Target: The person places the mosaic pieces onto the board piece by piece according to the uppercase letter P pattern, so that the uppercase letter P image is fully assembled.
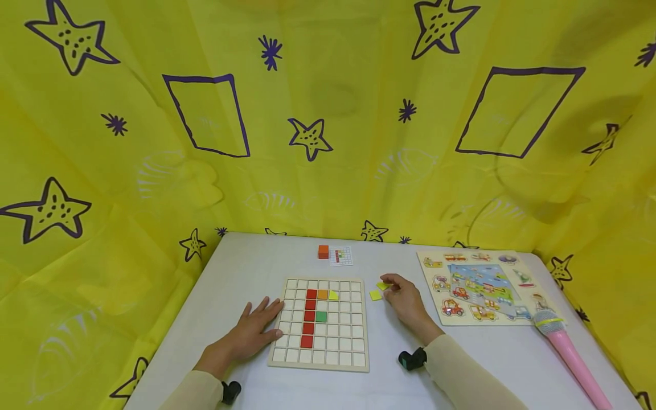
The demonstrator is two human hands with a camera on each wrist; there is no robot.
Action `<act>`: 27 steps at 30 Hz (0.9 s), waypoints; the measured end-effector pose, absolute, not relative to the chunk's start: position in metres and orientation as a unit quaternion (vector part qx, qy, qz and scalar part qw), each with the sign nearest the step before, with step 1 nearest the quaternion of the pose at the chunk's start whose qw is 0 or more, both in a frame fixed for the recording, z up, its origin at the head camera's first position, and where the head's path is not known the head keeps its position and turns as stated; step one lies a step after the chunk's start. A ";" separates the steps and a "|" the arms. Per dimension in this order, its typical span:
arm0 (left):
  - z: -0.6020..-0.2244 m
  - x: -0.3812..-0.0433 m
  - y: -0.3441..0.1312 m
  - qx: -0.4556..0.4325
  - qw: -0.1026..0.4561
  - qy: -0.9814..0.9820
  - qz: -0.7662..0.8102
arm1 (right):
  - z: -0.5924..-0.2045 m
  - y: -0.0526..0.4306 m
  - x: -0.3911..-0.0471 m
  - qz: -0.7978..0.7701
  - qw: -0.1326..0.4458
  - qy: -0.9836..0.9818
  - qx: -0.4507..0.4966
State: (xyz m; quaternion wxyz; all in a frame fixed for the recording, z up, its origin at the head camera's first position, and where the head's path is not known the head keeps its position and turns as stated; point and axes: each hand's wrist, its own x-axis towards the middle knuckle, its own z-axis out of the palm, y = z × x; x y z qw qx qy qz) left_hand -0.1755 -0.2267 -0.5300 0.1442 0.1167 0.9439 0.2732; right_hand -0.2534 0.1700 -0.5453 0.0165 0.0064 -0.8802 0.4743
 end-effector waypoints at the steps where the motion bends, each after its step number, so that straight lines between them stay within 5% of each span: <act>1: -0.530 -0.175 -0.227 0.117 0.144 0.944 0.273 | -0.545 0.170 -0.254 0.472 0.015 -0.882 0.008; 27: -0.527 -0.173 -0.227 0.118 0.144 0.941 0.282 | -0.549 0.164 -0.259 0.409 0.013 -0.912 0.016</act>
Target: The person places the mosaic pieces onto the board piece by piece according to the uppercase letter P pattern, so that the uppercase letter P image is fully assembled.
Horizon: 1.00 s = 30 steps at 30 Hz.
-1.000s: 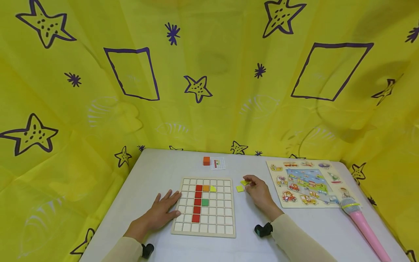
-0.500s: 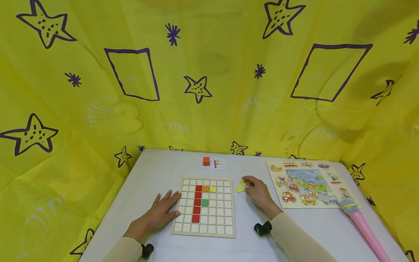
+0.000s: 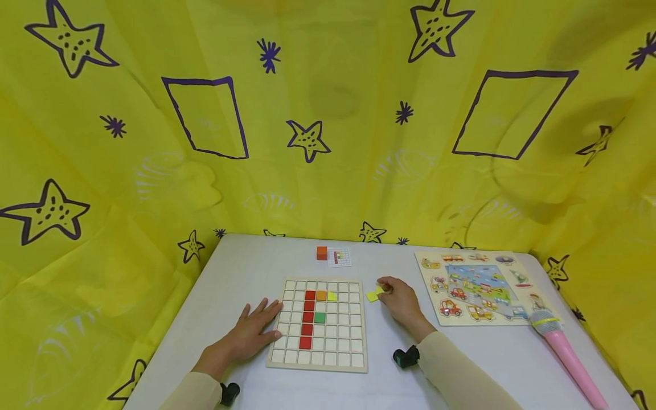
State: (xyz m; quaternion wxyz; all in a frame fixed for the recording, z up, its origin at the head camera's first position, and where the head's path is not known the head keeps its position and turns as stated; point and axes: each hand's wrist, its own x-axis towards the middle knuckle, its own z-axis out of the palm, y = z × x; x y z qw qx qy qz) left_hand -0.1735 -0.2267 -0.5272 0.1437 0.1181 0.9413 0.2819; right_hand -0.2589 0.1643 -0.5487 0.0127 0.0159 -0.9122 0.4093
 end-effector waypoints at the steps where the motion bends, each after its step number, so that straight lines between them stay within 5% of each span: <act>1: -0.528 -0.173 -0.227 0.118 0.144 0.941 0.282 | -0.547 0.164 -0.259 0.399 0.008 -0.917 0.022; 30: -0.528 -0.175 -0.227 0.116 0.146 0.941 0.281 | -0.541 0.186 -0.231 0.354 -0.020 -0.933 0.055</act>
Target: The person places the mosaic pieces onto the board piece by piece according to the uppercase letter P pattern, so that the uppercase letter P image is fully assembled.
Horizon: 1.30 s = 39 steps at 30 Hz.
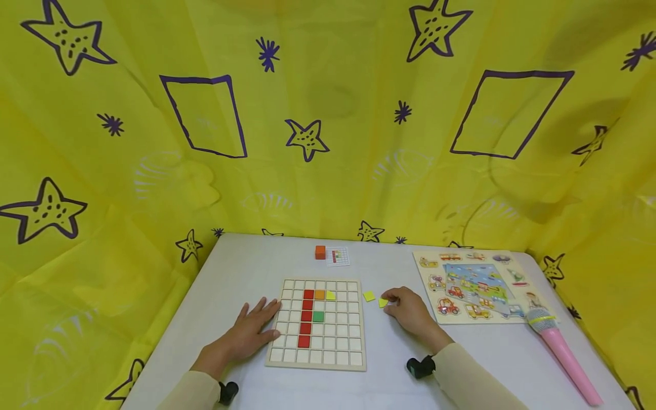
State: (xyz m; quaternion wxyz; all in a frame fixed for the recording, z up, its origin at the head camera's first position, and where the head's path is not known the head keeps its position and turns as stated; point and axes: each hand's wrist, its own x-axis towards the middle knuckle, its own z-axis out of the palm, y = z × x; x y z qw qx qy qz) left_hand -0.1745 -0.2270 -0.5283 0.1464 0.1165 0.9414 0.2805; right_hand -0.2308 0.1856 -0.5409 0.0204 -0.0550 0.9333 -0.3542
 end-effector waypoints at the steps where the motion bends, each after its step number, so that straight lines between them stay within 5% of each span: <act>1: -0.528 -0.174 -0.227 0.117 0.147 0.941 0.281 | -0.541 0.185 -0.231 -0.357 0.019 0.933 -0.053; 39: -0.528 -0.175 -0.228 0.129 0.140 0.942 0.278 | -0.546 0.186 -0.227 -0.475 0.003 0.879 -0.029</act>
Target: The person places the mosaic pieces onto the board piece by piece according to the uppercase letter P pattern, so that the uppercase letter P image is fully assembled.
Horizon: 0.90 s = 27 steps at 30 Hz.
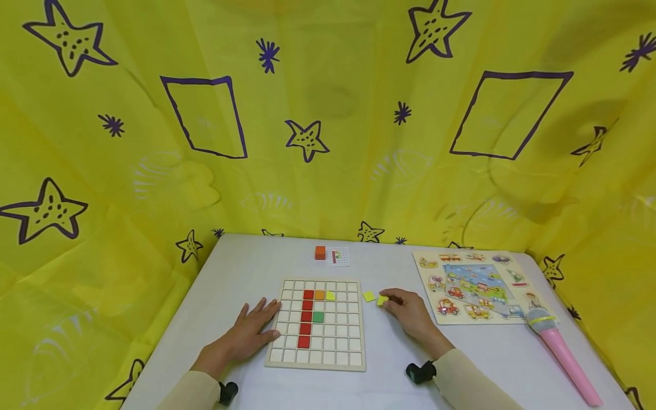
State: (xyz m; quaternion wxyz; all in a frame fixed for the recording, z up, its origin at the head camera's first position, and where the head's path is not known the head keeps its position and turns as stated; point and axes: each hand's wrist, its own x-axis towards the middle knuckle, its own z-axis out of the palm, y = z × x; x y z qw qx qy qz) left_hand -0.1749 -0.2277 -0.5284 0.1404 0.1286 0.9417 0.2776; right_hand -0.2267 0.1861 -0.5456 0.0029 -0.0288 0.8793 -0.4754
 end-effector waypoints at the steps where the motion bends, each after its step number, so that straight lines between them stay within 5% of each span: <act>1: -0.529 -0.175 -0.228 0.128 0.141 0.942 0.277 | -0.545 0.185 -0.227 -0.481 0.004 0.876 -0.028; 27: -0.531 -0.175 -0.229 0.130 0.138 0.940 0.282 | -0.533 0.132 -0.219 -0.551 0.015 0.831 -0.072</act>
